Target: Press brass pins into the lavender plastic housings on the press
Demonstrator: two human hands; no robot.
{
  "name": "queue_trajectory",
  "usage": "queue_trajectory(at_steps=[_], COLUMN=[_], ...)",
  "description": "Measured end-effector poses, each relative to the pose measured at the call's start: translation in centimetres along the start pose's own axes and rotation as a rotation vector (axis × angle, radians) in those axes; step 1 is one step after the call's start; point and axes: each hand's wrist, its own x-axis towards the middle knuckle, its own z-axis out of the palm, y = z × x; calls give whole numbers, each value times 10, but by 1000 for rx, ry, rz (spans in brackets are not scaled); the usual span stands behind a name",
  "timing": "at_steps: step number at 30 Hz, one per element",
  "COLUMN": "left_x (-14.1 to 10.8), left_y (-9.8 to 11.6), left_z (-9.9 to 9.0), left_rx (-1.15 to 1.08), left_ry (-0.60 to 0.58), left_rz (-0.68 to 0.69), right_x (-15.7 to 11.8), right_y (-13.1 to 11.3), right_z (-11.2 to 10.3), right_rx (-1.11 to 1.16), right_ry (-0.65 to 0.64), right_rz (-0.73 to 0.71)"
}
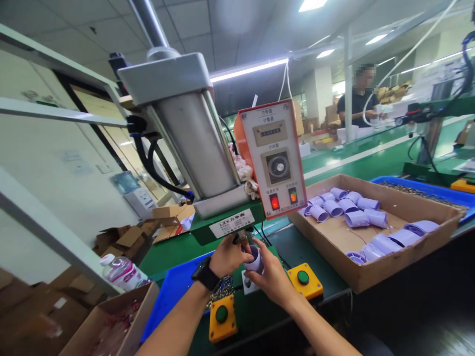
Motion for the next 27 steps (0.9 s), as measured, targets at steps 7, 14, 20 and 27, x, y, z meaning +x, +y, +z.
queue_trajectory(at_steps=[7,14,20,27], left_x=[14,15,8,5], left_y=[-6,-9,-14,-16], left_z=[4,7,9,10], left_rx=[-56,-111,-153,-255], left_ry=[-98,-100,-67,-53], left_rz=[24,62,94,61], right_x=[-3,-3,-5,-12], right_y=[1,8,13,29], right_z=[-6,-7,-9,-26], right_rx=[-50,-115,-136,-282], right_ry=[-36,-91,-51,60], right_rz=[0,-3,-70,-68])
